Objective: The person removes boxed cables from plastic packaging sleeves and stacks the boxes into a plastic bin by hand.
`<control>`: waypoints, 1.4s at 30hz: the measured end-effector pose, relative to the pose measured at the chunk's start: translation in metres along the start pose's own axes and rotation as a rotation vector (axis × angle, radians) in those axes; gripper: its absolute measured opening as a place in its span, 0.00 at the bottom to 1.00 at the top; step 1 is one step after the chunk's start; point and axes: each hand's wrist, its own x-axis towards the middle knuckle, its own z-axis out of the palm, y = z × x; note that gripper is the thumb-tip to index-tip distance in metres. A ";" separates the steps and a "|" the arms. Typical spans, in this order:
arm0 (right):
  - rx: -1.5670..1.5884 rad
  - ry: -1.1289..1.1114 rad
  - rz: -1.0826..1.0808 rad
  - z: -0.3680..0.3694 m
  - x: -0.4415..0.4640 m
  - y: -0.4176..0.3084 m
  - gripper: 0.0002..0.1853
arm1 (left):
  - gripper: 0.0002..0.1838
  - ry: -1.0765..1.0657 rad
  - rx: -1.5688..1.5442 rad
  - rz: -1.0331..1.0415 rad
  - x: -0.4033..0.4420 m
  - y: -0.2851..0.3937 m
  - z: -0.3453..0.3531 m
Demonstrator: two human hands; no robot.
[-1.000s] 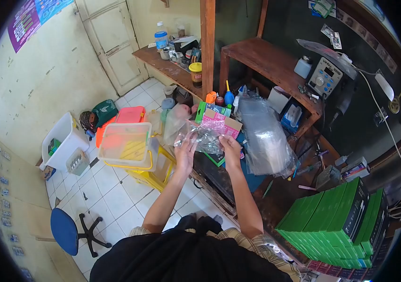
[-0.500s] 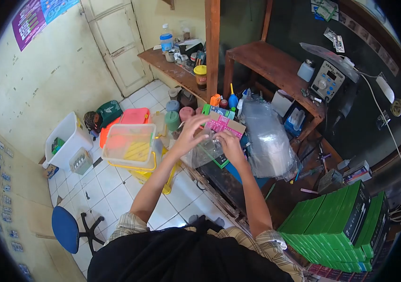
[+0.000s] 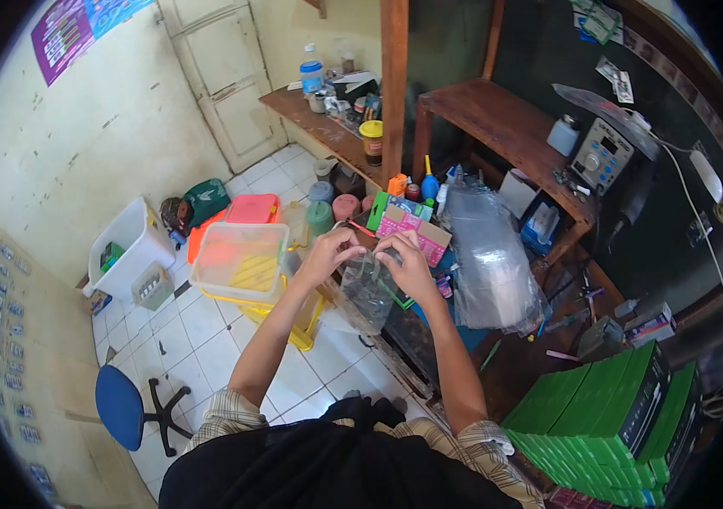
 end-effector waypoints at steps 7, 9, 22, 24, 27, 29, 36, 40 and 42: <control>0.151 -0.136 0.189 0.027 0.012 0.018 0.05 | 0.07 0.109 -0.720 -0.117 -0.028 -0.011 -0.028; 0.189 -0.157 0.209 0.034 0.016 0.018 0.06 | 0.09 0.111 -0.719 -0.140 -0.036 -0.011 -0.035; -0.426 -0.158 0.365 0.030 -0.019 0.050 0.30 | 0.07 0.143 -0.071 -0.175 -0.060 -0.002 -0.020; -0.554 -0.266 0.481 0.033 -0.032 0.058 0.43 | 0.07 0.156 -0.065 -0.201 -0.061 -0.003 -0.015; -0.626 -0.364 0.606 0.032 -0.041 0.060 0.54 | 0.07 0.180 -0.096 -0.197 -0.060 -0.004 -0.008; -0.600 -0.429 0.687 0.030 -0.036 0.054 0.55 | 0.09 0.189 0.020 -0.129 -0.057 -0.011 -0.006; -0.536 -0.452 0.771 0.030 -0.031 0.070 0.57 | 0.07 0.197 -0.086 -0.117 -0.043 -0.010 -0.002; -0.100 -0.352 0.685 0.013 -0.031 0.108 0.44 | 0.08 0.151 -0.101 -0.132 -0.039 0.002 -0.009; 0.030 -0.143 0.468 0.002 -0.026 0.119 0.33 | 0.08 0.143 -0.053 -0.058 -0.032 0.000 -0.013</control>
